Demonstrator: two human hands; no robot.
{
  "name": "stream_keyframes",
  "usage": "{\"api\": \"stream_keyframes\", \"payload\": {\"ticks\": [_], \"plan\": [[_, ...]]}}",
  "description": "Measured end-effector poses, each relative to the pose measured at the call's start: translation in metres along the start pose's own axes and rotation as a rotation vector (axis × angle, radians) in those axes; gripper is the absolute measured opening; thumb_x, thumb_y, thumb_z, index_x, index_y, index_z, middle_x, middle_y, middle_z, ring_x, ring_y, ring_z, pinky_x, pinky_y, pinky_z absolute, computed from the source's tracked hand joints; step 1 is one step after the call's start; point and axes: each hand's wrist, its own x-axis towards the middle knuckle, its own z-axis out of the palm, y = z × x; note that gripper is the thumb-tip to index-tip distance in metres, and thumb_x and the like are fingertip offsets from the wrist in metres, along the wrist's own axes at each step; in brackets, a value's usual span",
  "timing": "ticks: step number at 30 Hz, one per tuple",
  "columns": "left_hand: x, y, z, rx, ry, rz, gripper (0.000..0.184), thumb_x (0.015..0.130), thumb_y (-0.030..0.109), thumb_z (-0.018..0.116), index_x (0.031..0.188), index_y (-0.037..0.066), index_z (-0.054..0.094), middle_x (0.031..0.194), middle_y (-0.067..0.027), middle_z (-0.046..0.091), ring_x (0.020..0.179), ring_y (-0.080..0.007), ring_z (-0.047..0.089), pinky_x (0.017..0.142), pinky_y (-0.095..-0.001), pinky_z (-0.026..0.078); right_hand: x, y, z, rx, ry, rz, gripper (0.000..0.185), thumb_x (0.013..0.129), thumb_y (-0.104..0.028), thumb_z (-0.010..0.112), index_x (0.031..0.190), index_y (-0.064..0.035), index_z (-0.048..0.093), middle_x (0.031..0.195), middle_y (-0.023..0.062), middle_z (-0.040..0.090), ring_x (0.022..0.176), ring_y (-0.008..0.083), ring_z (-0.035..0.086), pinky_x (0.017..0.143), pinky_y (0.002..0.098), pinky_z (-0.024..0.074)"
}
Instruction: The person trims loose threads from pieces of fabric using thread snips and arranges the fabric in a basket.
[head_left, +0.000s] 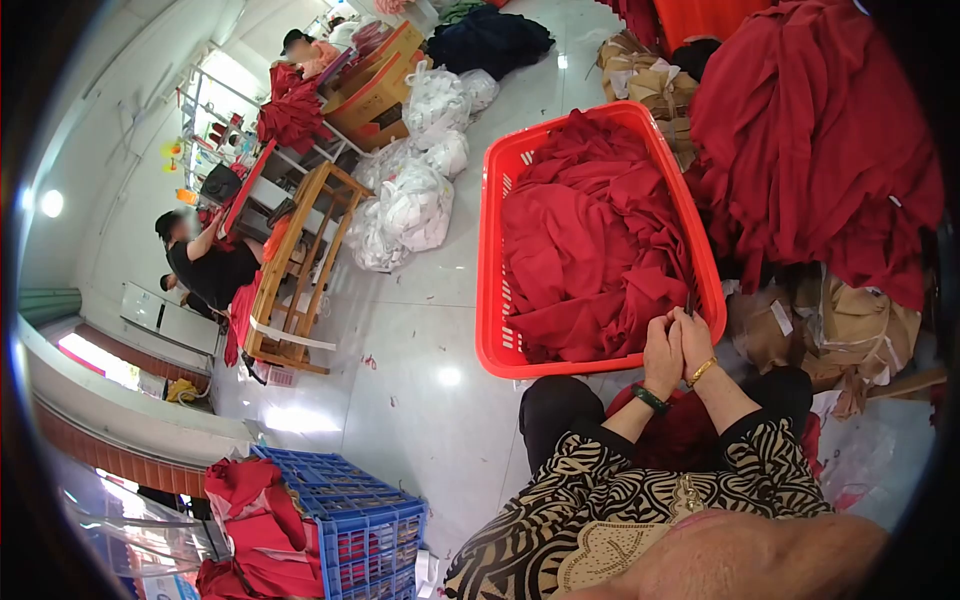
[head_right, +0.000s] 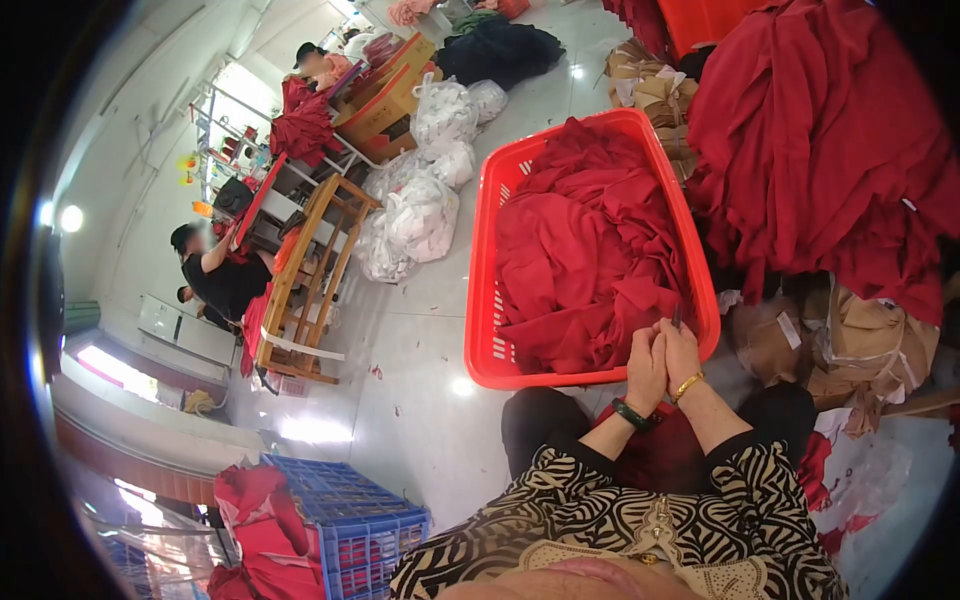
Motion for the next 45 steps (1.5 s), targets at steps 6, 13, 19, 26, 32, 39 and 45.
{"api": "stream_keyframes", "payload": {"ticks": [6, 13, 19, 26, 32, 39, 45], "plan": [[0.001, -0.009, 0.002, -0.021, 0.007, 0.033, 0.026, 0.091, 0.018, 0.044, 0.106, -0.003, 0.047, 0.1, -0.0192, 0.058, 0.094, -0.0297, 0.057, 0.081, -0.0353, 0.043, -0.001, 0.001, 0.0, -0.018, -0.013, -0.022, 0.013, 0.087, -0.02, 0.053, 0.084, -0.0077, 0.055, 0.074, 0.0, 0.054, 0.067, 0.0093, 0.051, 0.062, 0.0238, 0.0426], [0.0, -0.007, 0.002, -0.066, 0.025, 0.036, 0.025, 0.09, 0.018, 0.045, 0.105, -0.002, 0.046, 0.097, -0.0197, 0.058, 0.092, -0.0305, 0.057, 0.079, -0.0363, 0.043, -0.002, -0.001, 0.0, -0.049, -0.036, -0.017, 0.015, 0.088, -0.02, 0.051, 0.089, -0.0057, 0.054, 0.079, 0.0019, 0.055, 0.073, 0.0114, 0.052, 0.067, 0.0256, 0.0429], [0.0, -0.01, 0.004, -0.083, 0.054, 0.06, 0.027, 0.09, 0.022, 0.046, 0.105, -0.001, 0.047, 0.096, -0.0212, 0.057, 0.09, -0.036, 0.056, 0.076, -0.0397, 0.044, -0.006, -0.004, 0.003, -0.046, -0.027, -0.014, 0.014, 0.087, -0.02, 0.052, 0.088, -0.0063, 0.055, 0.078, 0.001, 0.055, 0.071, 0.0102, 0.051, 0.065, 0.0245, 0.0425], [0.0, -0.007, 0.002, -0.052, 0.042, 0.02, 0.025, 0.09, 0.018, 0.045, 0.106, -0.002, 0.046, 0.096, -0.0198, 0.058, 0.091, -0.0309, 0.057, 0.078, -0.0367, 0.044, -0.006, -0.005, 0.006, -0.041, -0.006, -0.015, 0.013, 0.087, -0.02, 0.054, 0.085, -0.0079, 0.055, 0.074, -0.0012, 0.053, 0.069, 0.0083, 0.05, 0.063, 0.0229, 0.0417], [0.0, -0.008, 0.002, -0.056, 0.036, 0.02, 0.024, 0.091, 0.016, 0.044, 0.106, -0.003, 0.046, 0.097, -0.0185, 0.058, 0.091, -0.0275, 0.057, 0.079, -0.0345, 0.044, -0.005, -0.004, 0.006, -0.041, -0.001, -0.025, 0.013, 0.087, -0.02, 0.055, 0.085, -0.0075, 0.055, 0.075, -0.0009, 0.053, 0.069, 0.0084, 0.05, 0.063, 0.023, 0.0417], [0.001, -0.011, 0.002, -0.049, 0.03, 0.019, 0.024, 0.091, 0.016, 0.044, 0.106, -0.003, 0.046, 0.097, -0.0185, 0.058, 0.091, -0.0262, 0.057, 0.079, -0.0339, 0.044, -0.007, -0.006, 0.006, -0.057, -0.011, -0.027, 0.013, 0.086, -0.02, 0.055, 0.086, -0.0072, 0.056, 0.076, -0.0003, 0.053, 0.07, 0.0092, 0.051, 0.064, 0.0236, 0.0419], [0.001, -0.011, 0.003, -0.072, 0.035, 0.016, 0.023, 0.091, 0.016, 0.044, 0.105, -0.003, 0.046, 0.097, -0.0186, 0.058, 0.091, -0.0257, 0.058, 0.079, -0.0337, 0.044, -0.009, -0.008, 0.008, -0.044, -0.015, -0.019, 0.012, 0.086, -0.019, 0.055, 0.086, -0.0072, 0.055, 0.076, -0.0003, 0.053, 0.07, 0.0092, 0.05, 0.064, 0.0237, 0.0419]]}}
